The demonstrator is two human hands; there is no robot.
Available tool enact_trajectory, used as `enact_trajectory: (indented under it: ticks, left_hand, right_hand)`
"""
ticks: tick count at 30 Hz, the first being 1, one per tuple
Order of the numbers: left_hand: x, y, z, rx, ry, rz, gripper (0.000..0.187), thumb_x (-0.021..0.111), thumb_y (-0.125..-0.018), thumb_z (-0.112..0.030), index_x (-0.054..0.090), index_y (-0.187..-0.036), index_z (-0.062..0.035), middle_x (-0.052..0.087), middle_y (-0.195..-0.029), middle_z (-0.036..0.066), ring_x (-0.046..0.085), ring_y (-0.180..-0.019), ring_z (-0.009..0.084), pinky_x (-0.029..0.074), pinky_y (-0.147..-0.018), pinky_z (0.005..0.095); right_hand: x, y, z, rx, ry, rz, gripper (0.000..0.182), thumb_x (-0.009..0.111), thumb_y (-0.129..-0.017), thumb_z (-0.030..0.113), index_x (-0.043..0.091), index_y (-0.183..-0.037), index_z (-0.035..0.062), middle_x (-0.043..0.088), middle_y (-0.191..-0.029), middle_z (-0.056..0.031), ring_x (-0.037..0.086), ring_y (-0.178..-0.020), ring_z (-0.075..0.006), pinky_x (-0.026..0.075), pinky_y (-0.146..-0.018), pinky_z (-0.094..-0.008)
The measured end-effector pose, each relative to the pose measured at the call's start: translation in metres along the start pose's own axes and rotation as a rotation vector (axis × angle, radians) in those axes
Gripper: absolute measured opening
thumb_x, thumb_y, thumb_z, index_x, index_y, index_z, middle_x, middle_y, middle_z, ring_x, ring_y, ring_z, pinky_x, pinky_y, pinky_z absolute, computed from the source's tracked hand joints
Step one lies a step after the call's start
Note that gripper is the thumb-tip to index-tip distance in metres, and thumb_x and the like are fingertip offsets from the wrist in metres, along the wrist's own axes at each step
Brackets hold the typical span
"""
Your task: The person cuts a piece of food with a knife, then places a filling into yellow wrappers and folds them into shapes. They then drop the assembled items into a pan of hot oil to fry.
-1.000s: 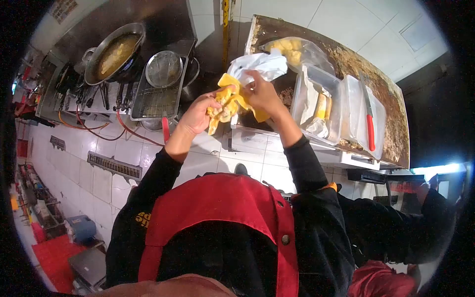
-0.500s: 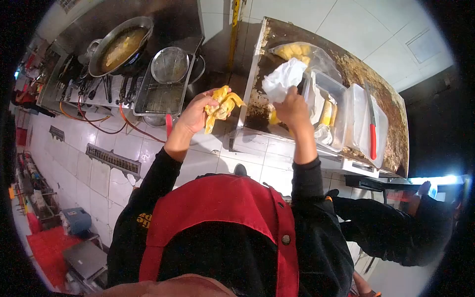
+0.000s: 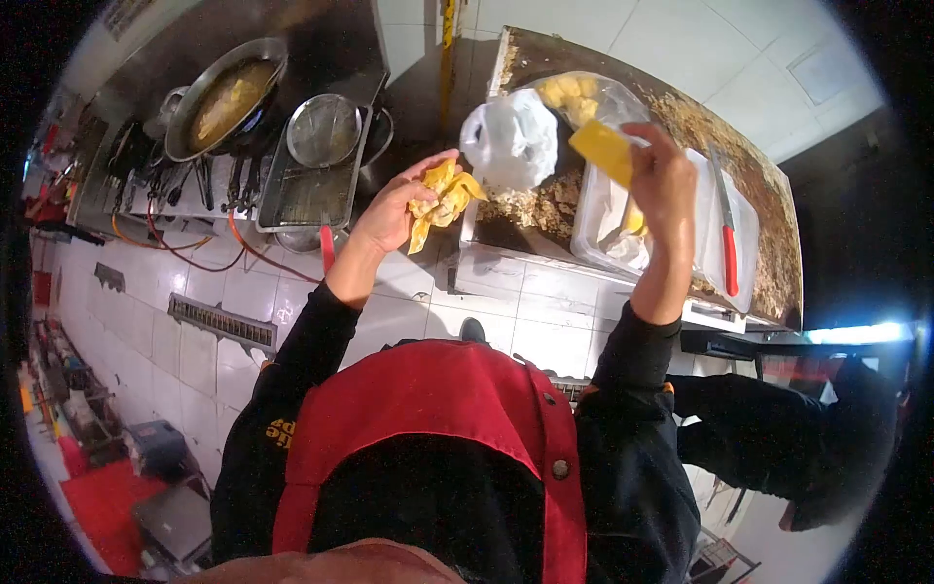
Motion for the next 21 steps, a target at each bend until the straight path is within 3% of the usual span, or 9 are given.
enact_trajectory:
  ticks: [2, 4, 5, 6, 10, 11, 13, 17, 21]
  left_hand:
    - [0.000, -0.006, 0.001, 0.043, 0.044, 0.042, 0.052, 0.046, -0.070, -0.001, 0.044, -0.122, 0.0011, 0.049, -0.113, 0.012, 0.052, -0.099, 0.0184, 0.041, -0.089, 0.0277]
    - [0.004, -0.014, 0.000, 0.050, -0.008, 0.059, 0.054, 0.045, -0.070, 0.001, 0.042, -0.124, 0.0006, 0.046, -0.118, 0.010, 0.049, -0.103, 0.0168, 0.038, -0.091, 0.0274]
    - [0.004, -0.022, 0.001, 0.029, -0.010, 0.068, 0.054, 0.045, -0.070, 0.001, 0.042, -0.125, 0.0007, 0.046, -0.118, 0.010, 0.049, -0.103, 0.0167, 0.039, -0.091, 0.0274]
    - [0.003, -0.030, 0.003, 0.010, -0.014, 0.077, 0.054, 0.046, -0.071, 0.002, 0.041, -0.125, 0.0008, 0.046, -0.119, 0.010, 0.048, -0.104, 0.0165, 0.039, -0.091, 0.0273]
    - [0.001, -0.058, 0.014, -0.063, -0.054, 0.052, 0.054, 0.046, -0.072, 0.002, 0.040, -0.125, 0.0019, 0.049, -0.115, 0.011, 0.051, -0.100, 0.0173, 0.041, -0.088, 0.0276]
    - [0.003, -0.060, 0.015, -0.081, -0.022, 0.052, 0.054, 0.047, -0.072, 0.003, 0.040, -0.125, 0.0023, 0.051, -0.112, 0.011, 0.053, -0.098, 0.0179, 0.043, -0.087, 0.0278]
    - [0.013, -0.070, 0.013, -0.074, 0.016, 0.060, 0.052, 0.047, -0.072, 0.003, 0.041, -0.124, 0.0032, 0.054, -0.107, 0.013, 0.057, -0.093, 0.0202, 0.045, -0.084, 0.0289]
    - [0.075, -0.089, -0.019, -0.022, -0.042, 0.325, 0.054, 0.043, -0.070, 0.001, 0.041, -0.124, 0.0043, 0.044, -0.128, 0.012, 0.050, -0.107, 0.0200, 0.039, -0.093, 0.0302]
    - [0.151, -0.119, -0.030, 0.038, -0.141, 0.507, 0.058, 0.043, -0.070, -0.001, 0.035, -0.127, 0.0074, 0.040, -0.130, 0.014, 0.048, -0.109, 0.0189, 0.038, -0.094, 0.0285]
  right_hand:
    - [-0.016, -0.012, -0.040, 0.064, 0.160, -0.194, 0.025, 0.061, -0.078, 0.026, 0.062, -0.097, 0.0094, 0.063, -0.071, -0.0152, 0.063, -0.066, -0.0262, 0.047, -0.060, -0.0338]
    - [-0.041, -0.013, -0.083, 0.233, 0.352, -0.157, 0.042, 0.063, -0.073, 0.044, 0.062, -0.098, 0.0106, 0.064, -0.079, -0.0174, 0.062, -0.076, -0.0289, 0.047, -0.068, -0.0372]
    - [-0.050, -0.011, -0.116, 0.281, 0.466, -0.166, 0.054, 0.067, -0.065, 0.050, 0.062, -0.097, 0.0059, 0.062, -0.085, -0.0206, 0.060, -0.085, -0.0314, 0.046, -0.072, -0.0393]
    - [-0.060, -0.004, -0.145, 0.292, 0.474, -0.179, 0.054, 0.067, -0.065, 0.050, 0.062, -0.097, 0.0059, 0.062, -0.085, -0.0206, 0.060, -0.085, -0.0314, 0.046, -0.072, -0.0393]
    - [-0.078, 0.030, -0.203, 0.625, 0.722, 0.175, 0.064, 0.072, -0.057, 0.050, 0.061, -0.092, -0.0024, 0.061, -0.090, -0.0223, 0.059, -0.089, -0.0345, 0.046, -0.075, -0.0410]
    - [-0.076, 0.039, -0.217, 0.556, 0.728, 0.210, 0.056, 0.069, -0.058, 0.050, 0.062, -0.085, 0.0005, 0.061, -0.082, -0.0226, 0.059, -0.080, -0.0351, 0.046, -0.069, -0.0416]
    - [-0.073, 0.052, -0.236, 0.553, 0.765, 0.114, 0.048, 0.067, -0.062, 0.044, 0.062, -0.084, 0.0013, 0.061, -0.083, -0.0222, 0.060, -0.081, -0.0351, 0.046, -0.071, -0.0430]
    - [-0.074, 0.060, -0.221, 0.519, 0.815, -0.017, 0.040, 0.064, -0.066, 0.037, 0.062, -0.086, 0.0027, 0.061, -0.085, -0.0221, 0.059, -0.083, -0.0350, 0.047, -0.072, -0.0436]
    - [-0.071, 0.056, -0.273, 0.596, 0.656, 0.041, 0.037, 0.062, -0.066, 0.035, 0.065, -0.084, 0.0017, 0.061, -0.076, -0.0216, 0.061, -0.076, -0.0351, 0.048, -0.070, -0.0421]
Point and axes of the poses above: each hand's wrist, its own y-axis away from the middle knuckle, its own x-axis out of the palm, z = x × y, the point moved 1 cm from there along -y, towards the middle knuckle
